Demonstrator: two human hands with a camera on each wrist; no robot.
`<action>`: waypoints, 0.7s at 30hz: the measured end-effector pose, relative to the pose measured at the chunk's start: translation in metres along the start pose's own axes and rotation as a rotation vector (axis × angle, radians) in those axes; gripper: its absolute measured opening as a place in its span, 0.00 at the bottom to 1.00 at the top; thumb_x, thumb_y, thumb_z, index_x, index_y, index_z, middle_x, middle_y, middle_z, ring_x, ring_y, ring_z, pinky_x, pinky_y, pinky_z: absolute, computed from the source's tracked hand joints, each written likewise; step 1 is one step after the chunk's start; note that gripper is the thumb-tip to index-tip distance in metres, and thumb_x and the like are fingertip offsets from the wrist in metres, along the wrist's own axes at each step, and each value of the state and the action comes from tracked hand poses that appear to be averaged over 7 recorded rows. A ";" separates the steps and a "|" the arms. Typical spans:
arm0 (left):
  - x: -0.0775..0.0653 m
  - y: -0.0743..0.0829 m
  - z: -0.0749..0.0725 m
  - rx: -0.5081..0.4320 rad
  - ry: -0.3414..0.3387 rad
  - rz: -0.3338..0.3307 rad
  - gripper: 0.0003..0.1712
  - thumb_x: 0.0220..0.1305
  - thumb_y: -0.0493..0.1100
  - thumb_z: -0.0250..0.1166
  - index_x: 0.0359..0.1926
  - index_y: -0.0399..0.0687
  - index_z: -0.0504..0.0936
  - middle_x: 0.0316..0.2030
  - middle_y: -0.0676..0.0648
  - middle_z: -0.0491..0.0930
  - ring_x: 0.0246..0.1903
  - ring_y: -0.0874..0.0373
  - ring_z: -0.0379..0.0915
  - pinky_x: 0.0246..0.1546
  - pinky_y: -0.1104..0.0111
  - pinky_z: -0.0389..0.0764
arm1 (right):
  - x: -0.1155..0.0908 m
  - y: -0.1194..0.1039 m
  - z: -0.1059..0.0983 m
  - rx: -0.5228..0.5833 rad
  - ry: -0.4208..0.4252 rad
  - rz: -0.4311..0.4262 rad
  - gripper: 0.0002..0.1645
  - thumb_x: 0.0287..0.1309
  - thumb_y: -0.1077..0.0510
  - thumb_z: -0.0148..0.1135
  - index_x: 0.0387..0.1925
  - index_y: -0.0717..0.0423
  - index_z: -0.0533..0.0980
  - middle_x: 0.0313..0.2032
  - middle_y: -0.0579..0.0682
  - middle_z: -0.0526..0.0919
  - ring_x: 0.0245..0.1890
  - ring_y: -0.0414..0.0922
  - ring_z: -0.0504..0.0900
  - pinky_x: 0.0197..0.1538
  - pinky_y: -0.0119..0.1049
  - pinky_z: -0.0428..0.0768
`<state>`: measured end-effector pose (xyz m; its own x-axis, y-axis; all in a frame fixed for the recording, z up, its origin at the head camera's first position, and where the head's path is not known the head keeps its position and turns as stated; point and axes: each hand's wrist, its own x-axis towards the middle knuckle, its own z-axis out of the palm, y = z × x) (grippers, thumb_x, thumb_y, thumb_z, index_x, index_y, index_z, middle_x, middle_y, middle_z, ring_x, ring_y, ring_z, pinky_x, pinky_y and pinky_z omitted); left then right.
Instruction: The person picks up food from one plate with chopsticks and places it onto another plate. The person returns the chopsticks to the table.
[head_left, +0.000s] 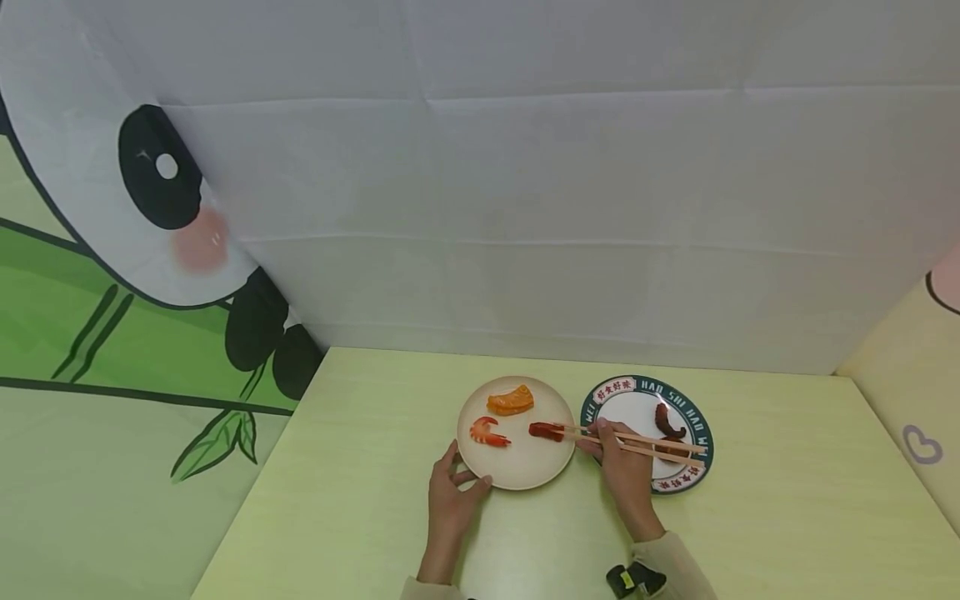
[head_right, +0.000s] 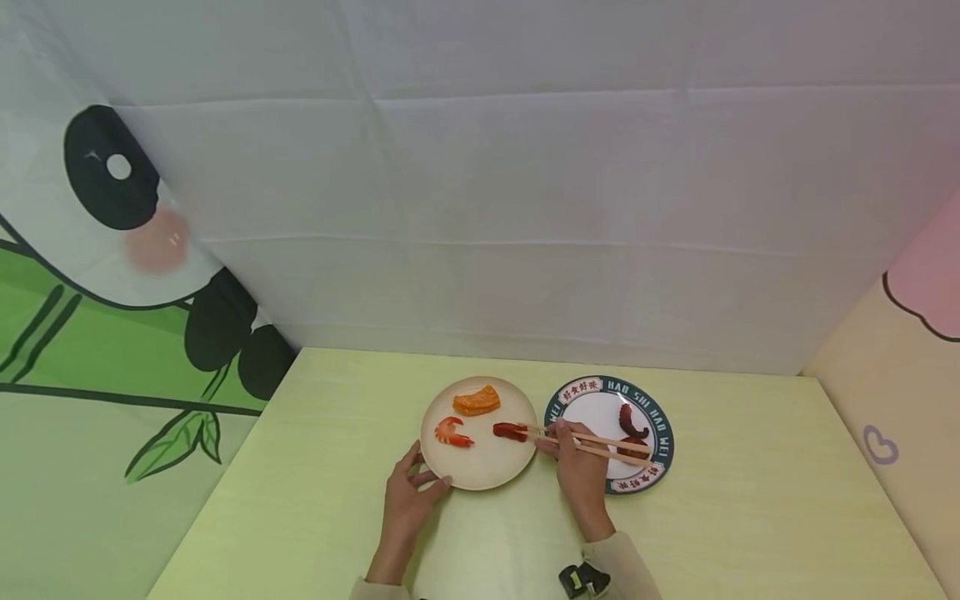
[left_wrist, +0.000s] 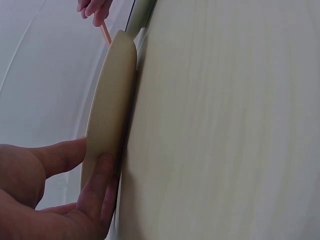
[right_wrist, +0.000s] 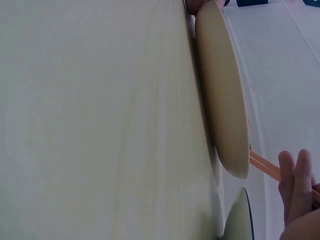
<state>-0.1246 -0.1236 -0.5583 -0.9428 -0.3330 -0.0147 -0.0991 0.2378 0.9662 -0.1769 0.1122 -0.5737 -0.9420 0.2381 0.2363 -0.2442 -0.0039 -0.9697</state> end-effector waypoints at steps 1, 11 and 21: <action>0.000 0.000 0.000 -0.003 0.000 0.000 0.46 0.43 0.27 0.71 0.65 0.30 0.59 0.50 0.36 0.67 0.38 0.49 0.77 0.33 0.71 0.77 | 0.000 0.000 0.000 0.012 -0.002 -0.003 0.24 0.65 0.50 0.52 0.35 0.71 0.77 0.30 0.64 0.82 0.26 0.43 0.85 0.30 0.28 0.79; 0.001 -0.001 0.001 0.008 0.012 -0.009 0.46 0.43 0.27 0.71 0.64 0.30 0.60 0.49 0.37 0.68 0.38 0.49 0.77 0.38 0.64 0.77 | -0.005 -0.016 0.000 0.065 0.021 -0.012 0.22 0.66 0.57 0.51 0.35 0.80 0.74 0.29 0.70 0.80 0.24 0.46 0.85 0.29 0.31 0.80; 0.000 -0.001 0.001 0.011 0.012 -0.008 0.46 0.43 0.27 0.71 0.65 0.30 0.60 0.50 0.37 0.68 0.39 0.49 0.77 0.37 0.66 0.77 | -0.008 -0.027 -0.004 0.017 0.037 0.155 0.21 0.66 0.55 0.51 0.38 0.74 0.76 0.35 0.68 0.81 0.28 0.49 0.85 0.33 0.30 0.80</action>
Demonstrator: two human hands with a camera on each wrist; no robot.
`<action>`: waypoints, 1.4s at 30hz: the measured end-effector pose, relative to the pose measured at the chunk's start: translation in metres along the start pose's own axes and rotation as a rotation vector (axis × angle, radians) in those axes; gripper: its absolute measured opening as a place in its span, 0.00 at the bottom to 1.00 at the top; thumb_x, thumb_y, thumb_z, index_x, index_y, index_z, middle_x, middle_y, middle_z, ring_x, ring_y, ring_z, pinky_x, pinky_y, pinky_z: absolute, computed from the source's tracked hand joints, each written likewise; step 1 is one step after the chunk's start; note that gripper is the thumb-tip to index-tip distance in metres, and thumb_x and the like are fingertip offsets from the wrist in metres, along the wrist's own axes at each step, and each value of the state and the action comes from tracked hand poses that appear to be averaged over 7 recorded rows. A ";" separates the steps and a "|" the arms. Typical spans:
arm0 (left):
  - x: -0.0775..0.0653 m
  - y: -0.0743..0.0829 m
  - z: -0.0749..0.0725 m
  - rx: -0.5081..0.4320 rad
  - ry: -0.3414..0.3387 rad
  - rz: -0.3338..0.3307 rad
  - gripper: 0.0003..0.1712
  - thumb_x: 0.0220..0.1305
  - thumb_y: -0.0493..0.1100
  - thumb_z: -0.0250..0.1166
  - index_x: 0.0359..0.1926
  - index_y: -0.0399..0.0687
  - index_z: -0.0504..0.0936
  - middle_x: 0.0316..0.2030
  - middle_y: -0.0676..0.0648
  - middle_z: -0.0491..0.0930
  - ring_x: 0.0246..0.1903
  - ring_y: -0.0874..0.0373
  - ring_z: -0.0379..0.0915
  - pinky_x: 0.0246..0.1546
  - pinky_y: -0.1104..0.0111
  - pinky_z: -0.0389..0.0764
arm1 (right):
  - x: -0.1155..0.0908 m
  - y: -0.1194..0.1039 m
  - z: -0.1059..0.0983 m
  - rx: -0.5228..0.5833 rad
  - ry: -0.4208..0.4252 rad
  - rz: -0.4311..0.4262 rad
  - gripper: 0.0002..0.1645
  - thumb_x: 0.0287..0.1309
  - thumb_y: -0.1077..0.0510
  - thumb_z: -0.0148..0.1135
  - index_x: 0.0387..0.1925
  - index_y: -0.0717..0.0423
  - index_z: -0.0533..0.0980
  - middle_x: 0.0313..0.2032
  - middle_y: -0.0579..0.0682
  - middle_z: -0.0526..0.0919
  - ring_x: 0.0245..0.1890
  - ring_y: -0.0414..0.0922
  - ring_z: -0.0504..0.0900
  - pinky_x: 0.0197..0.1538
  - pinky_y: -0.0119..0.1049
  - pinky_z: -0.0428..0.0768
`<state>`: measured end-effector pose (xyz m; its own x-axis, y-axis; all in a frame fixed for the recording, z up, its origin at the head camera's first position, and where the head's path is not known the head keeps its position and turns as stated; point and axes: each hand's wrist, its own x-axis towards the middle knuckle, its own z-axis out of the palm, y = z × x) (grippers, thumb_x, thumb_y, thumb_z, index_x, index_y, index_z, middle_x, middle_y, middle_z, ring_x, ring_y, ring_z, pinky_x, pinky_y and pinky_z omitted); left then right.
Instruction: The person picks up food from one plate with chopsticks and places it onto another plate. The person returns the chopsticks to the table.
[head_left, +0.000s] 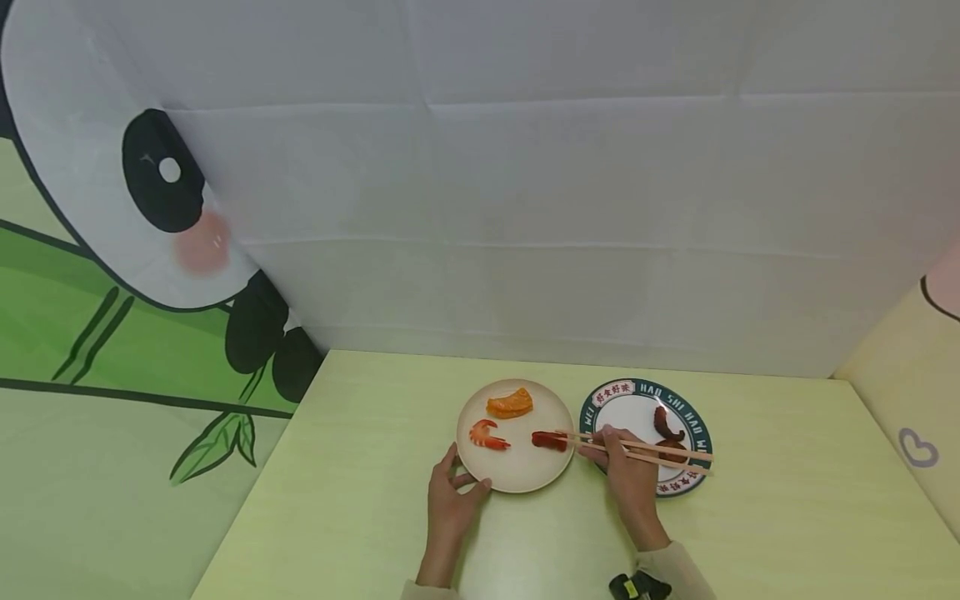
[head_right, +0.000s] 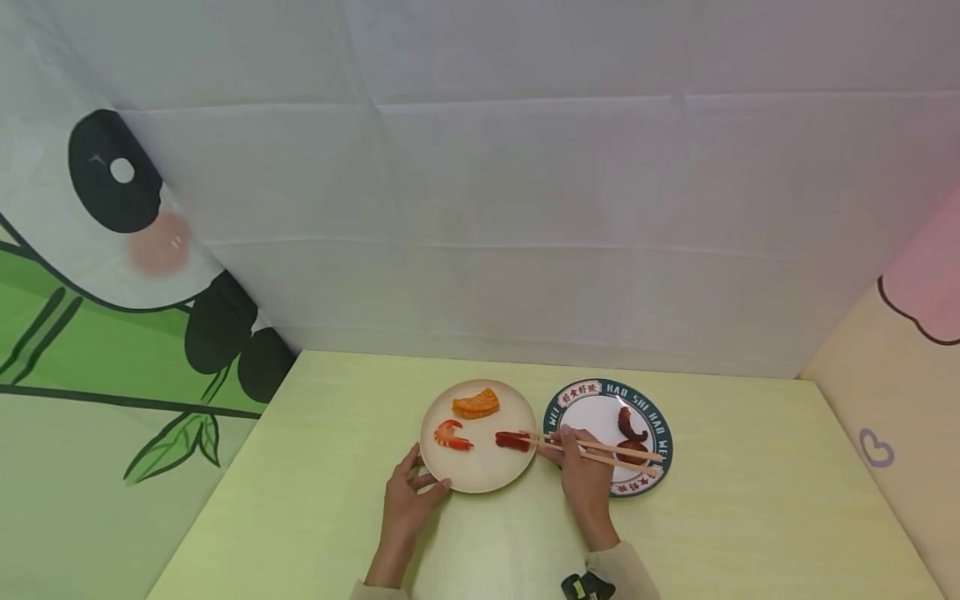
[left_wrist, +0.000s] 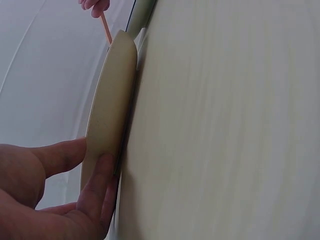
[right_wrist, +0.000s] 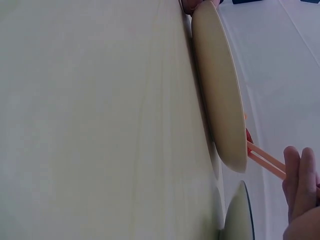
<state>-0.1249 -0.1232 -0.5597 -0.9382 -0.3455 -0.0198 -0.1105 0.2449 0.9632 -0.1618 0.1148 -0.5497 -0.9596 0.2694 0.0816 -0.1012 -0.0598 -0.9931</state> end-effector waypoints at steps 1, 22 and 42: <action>0.000 0.000 0.000 0.001 0.000 0.000 0.46 0.43 0.27 0.71 0.65 0.30 0.60 0.50 0.37 0.68 0.39 0.49 0.77 0.37 0.66 0.77 | 0.000 0.000 0.000 -0.006 0.002 0.003 0.21 0.66 0.55 0.51 0.38 0.74 0.76 0.35 0.68 0.81 0.28 0.49 0.85 0.33 0.30 0.80; 0.001 -0.004 0.000 -0.010 -0.015 0.025 0.46 0.43 0.27 0.71 0.65 0.30 0.59 0.50 0.37 0.67 0.38 0.49 0.77 0.35 0.70 0.76 | -0.001 -0.005 -0.012 -0.021 0.039 0.064 0.23 0.66 0.51 0.50 0.40 0.71 0.77 0.36 0.64 0.82 0.29 0.47 0.85 0.37 0.28 0.79; 0.005 -0.003 0.000 -0.016 -0.021 0.001 0.46 0.43 0.27 0.71 0.64 0.30 0.60 0.50 0.37 0.68 0.38 0.49 0.77 0.34 0.71 0.77 | -0.001 -0.009 -0.014 0.045 0.073 0.053 0.21 0.65 0.55 0.51 0.39 0.73 0.76 0.33 0.66 0.82 0.28 0.51 0.85 0.36 0.33 0.79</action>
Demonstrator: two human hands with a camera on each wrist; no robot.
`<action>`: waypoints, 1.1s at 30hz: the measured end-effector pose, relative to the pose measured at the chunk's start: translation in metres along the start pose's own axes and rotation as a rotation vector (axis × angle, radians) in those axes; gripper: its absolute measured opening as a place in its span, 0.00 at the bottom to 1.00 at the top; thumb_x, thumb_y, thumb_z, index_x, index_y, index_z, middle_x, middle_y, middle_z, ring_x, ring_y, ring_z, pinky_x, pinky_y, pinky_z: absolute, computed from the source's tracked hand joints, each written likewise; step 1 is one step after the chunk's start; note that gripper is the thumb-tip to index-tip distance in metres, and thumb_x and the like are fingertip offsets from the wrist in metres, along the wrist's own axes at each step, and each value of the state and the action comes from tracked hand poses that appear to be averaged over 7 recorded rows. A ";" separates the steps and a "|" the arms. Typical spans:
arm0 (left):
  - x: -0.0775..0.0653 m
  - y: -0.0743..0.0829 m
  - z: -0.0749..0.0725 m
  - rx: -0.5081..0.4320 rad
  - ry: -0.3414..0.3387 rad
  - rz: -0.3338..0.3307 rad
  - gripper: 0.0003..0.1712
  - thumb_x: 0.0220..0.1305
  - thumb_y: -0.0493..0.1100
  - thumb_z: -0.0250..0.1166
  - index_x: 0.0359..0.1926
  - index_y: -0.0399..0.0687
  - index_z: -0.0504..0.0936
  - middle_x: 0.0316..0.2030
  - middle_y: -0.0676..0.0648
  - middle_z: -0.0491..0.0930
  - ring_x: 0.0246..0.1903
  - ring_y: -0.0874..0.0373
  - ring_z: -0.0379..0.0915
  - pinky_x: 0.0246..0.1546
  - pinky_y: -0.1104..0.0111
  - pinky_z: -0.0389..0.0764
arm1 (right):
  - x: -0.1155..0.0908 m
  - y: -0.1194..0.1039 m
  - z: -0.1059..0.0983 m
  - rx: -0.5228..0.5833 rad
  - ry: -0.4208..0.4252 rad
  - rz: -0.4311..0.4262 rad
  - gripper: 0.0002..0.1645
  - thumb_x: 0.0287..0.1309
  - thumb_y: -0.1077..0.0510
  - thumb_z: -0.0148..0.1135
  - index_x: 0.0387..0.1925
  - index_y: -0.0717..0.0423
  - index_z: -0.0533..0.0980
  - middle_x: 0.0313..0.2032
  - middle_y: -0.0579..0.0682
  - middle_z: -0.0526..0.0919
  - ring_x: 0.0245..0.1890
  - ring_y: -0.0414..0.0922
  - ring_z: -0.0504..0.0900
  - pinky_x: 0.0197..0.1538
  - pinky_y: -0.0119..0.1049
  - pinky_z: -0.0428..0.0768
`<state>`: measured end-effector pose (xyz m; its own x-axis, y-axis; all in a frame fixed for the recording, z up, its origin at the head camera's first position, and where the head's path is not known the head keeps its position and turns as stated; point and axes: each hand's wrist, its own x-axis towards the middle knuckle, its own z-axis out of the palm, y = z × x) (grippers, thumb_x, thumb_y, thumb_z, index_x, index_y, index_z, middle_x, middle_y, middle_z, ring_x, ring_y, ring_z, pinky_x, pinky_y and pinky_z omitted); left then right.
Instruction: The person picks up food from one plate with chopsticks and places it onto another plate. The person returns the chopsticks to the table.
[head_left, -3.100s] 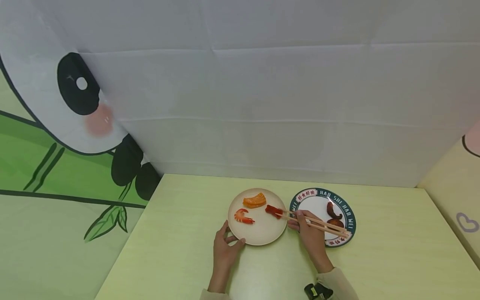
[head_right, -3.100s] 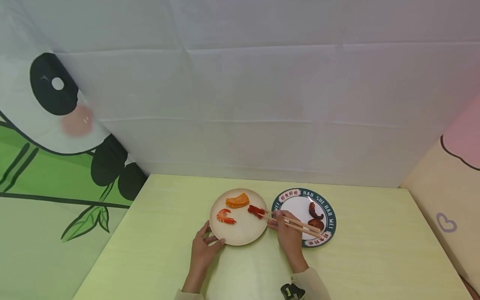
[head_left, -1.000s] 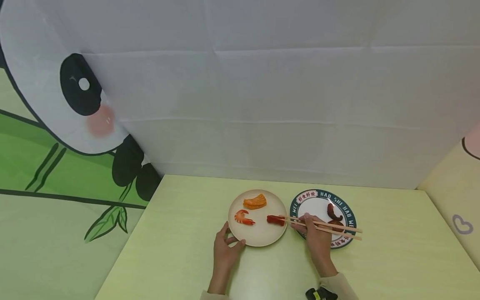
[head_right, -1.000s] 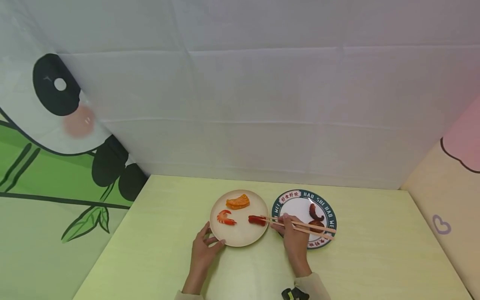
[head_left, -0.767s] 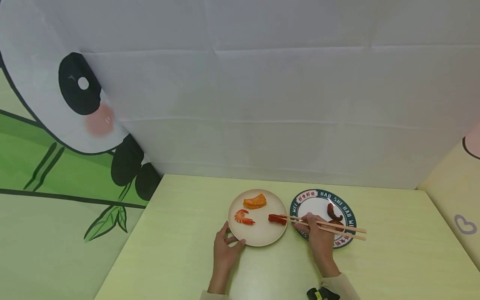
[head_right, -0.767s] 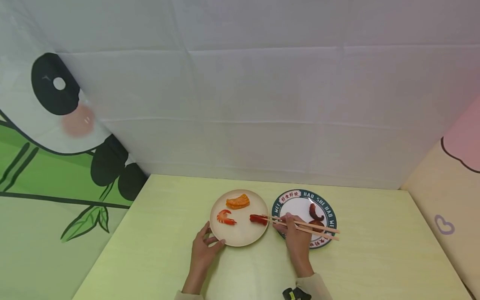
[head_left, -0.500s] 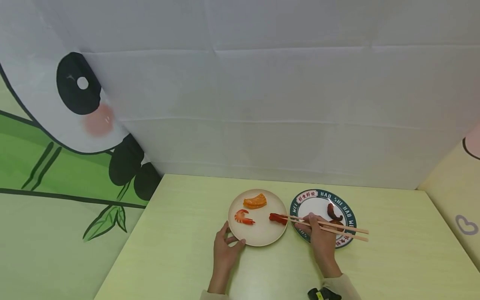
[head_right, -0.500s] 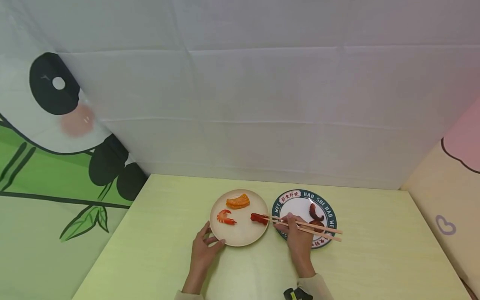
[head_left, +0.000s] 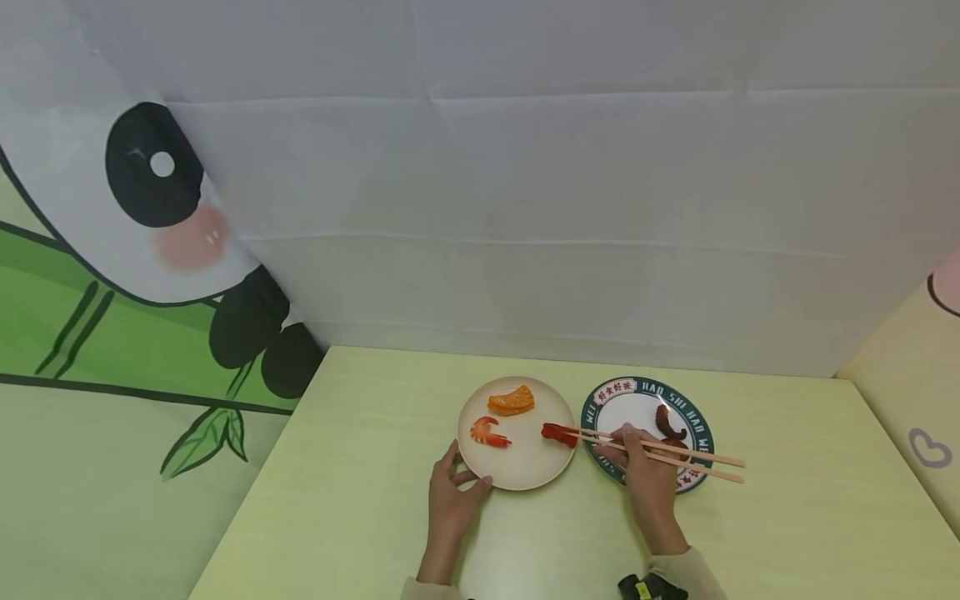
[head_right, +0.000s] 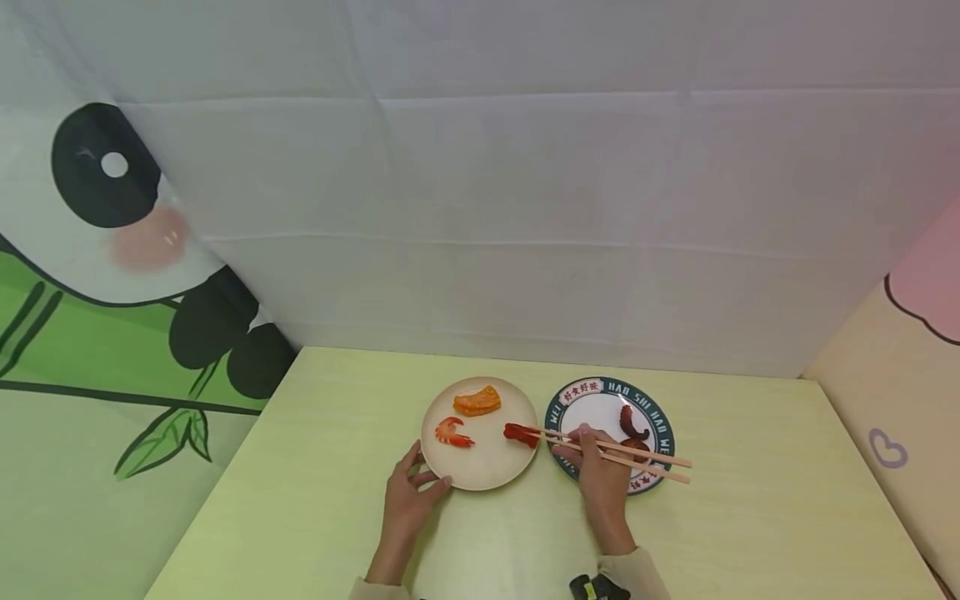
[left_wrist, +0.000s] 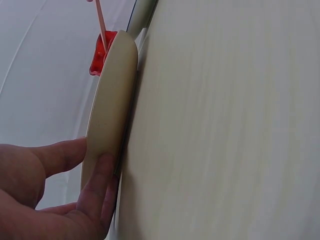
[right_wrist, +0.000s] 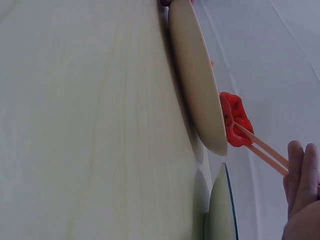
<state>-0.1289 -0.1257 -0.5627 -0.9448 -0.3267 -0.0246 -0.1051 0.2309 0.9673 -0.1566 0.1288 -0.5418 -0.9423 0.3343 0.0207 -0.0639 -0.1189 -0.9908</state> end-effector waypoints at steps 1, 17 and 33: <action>0.000 0.000 0.000 0.003 -0.001 -0.001 0.46 0.43 0.28 0.71 0.64 0.30 0.60 0.50 0.37 0.68 0.38 0.49 0.77 0.34 0.70 0.77 | 0.000 0.000 0.000 -0.009 0.002 0.002 0.21 0.66 0.54 0.51 0.39 0.73 0.76 0.33 0.65 0.82 0.28 0.51 0.85 0.36 0.33 0.79; 0.000 0.000 0.000 0.011 0.004 -0.007 0.46 0.43 0.27 0.71 0.65 0.30 0.60 0.50 0.37 0.68 0.38 0.49 0.77 0.34 0.71 0.76 | 0.002 -0.005 -0.016 0.017 0.056 0.005 0.22 0.65 0.53 0.52 0.41 0.74 0.75 0.35 0.60 0.81 0.27 0.48 0.85 0.39 0.30 0.78; -0.001 0.001 0.000 0.012 0.004 -0.003 0.46 0.43 0.28 0.71 0.64 0.30 0.60 0.49 0.38 0.68 0.39 0.49 0.77 0.37 0.66 0.77 | 0.005 -0.012 -0.037 -0.047 0.132 0.080 0.25 0.64 0.49 0.52 0.44 0.69 0.76 0.35 0.57 0.84 0.29 0.48 0.85 0.50 0.25 0.72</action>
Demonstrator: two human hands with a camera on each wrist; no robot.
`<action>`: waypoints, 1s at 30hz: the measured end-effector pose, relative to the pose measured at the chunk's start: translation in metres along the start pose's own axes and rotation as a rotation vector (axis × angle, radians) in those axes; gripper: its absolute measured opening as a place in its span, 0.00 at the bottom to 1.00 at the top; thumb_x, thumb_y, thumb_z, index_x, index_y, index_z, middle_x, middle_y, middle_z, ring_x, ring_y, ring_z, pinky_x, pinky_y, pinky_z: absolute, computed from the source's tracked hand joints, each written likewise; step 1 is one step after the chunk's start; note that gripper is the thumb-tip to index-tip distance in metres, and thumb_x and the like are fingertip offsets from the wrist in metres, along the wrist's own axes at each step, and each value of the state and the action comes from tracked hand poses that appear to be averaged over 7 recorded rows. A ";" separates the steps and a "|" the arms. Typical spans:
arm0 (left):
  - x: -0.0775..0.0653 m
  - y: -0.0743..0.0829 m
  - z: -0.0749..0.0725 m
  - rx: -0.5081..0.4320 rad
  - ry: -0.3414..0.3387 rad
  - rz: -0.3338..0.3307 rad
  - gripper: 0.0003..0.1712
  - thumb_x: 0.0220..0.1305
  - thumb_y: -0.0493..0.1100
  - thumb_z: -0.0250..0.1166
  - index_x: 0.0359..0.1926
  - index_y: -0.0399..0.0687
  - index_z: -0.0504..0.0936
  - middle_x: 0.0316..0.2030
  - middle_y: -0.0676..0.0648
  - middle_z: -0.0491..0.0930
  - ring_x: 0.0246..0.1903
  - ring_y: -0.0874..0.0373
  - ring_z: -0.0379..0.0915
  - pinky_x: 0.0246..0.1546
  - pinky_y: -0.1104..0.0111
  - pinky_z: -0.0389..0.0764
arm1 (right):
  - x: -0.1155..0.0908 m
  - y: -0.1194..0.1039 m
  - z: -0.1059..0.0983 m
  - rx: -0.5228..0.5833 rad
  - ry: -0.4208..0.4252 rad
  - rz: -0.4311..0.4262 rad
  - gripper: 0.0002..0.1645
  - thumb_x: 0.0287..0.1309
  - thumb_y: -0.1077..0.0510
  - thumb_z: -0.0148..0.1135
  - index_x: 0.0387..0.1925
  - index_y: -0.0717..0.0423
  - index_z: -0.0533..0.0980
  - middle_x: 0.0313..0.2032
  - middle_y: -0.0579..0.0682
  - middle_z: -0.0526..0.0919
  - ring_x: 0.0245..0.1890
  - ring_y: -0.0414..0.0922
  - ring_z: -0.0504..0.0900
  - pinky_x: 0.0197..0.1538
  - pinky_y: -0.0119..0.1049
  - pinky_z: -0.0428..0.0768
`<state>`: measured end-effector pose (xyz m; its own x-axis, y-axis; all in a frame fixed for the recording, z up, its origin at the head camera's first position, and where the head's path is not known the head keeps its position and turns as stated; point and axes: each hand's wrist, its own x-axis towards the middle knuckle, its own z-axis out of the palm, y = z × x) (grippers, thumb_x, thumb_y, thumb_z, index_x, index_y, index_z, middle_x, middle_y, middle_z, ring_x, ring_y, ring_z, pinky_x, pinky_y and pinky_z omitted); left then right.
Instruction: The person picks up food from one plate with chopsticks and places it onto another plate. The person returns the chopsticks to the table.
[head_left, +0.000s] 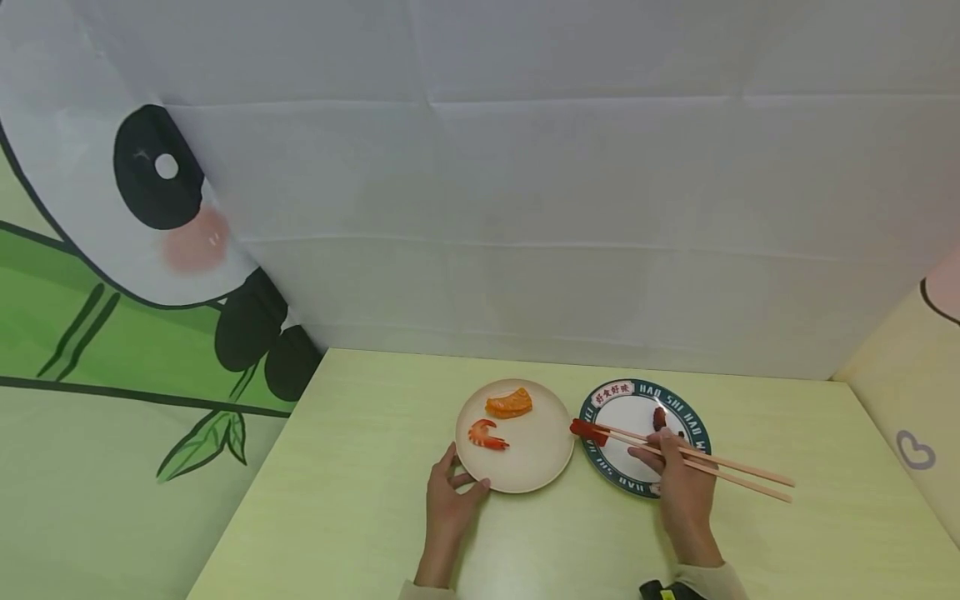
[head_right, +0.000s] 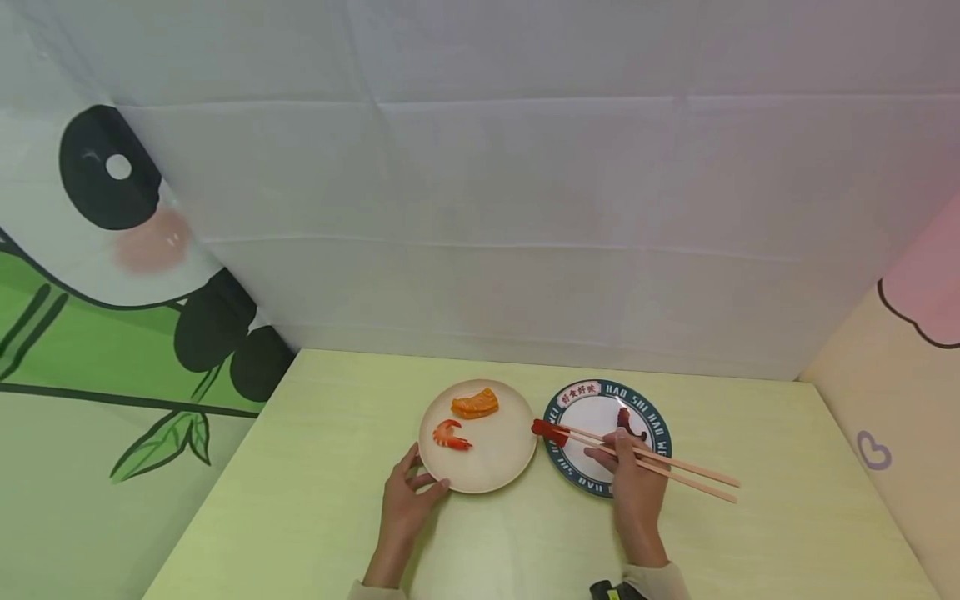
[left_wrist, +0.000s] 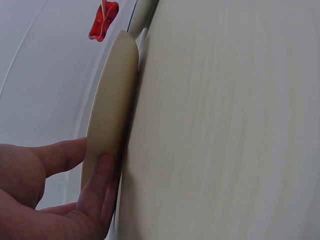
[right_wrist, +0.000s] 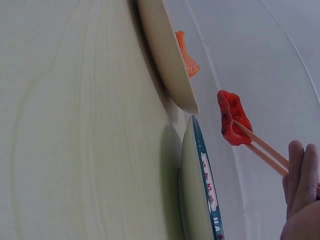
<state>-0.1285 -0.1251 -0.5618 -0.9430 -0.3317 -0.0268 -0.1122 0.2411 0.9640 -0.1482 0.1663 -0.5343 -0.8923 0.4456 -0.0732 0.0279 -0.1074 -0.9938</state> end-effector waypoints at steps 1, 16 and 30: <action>0.000 0.000 0.000 0.001 0.001 -0.001 0.46 0.43 0.28 0.71 0.64 0.30 0.60 0.49 0.38 0.68 0.39 0.50 0.77 0.37 0.68 0.77 | 0.000 0.000 -0.001 0.007 0.003 -0.002 0.25 0.64 0.48 0.52 0.44 0.69 0.76 0.35 0.56 0.84 0.29 0.47 0.85 0.48 0.25 0.73; 0.000 -0.003 0.001 0.007 0.004 0.011 0.46 0.43 0.28 0.71 0.65 0.31 0.60 0.50 0.38 0.67 0.38 0.51 0.77 0.35 0.71 0.76 | 0.004 -0.002 -0.018 0.085 0.070 0.010 0.23 0.64 0.52 0.53 0.44 0.72 0.75 0.39 0.57 0.82 0.28 0.46 0.85 0.40 0.24 0.76; 0.001 -0.003 0.000 0.002 -0.004 0.011 0.46 0.44 0.28 0.70 0.65 0.30 0.59 0.50 0.38 0.67 0.38 0.50 0.77 0.34 0.72 0.76 | 0.011 0.005 -0.028 0.074 0.123 -0.046 0.29 0.62 0.48 0.54 0.46 0.73 0.75 0.37 0.57 0.83 0.28 0.43 0.85 0.38 0.26 0.77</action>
<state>-0.1290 -0.1259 -0.5643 -0.9454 -0.3254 -0.0173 -0.1026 0.2467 0.9637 -0.1450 0.1957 -0.5424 -0.8296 0.5568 -0.0421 -0.0489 -0.1475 -0.9878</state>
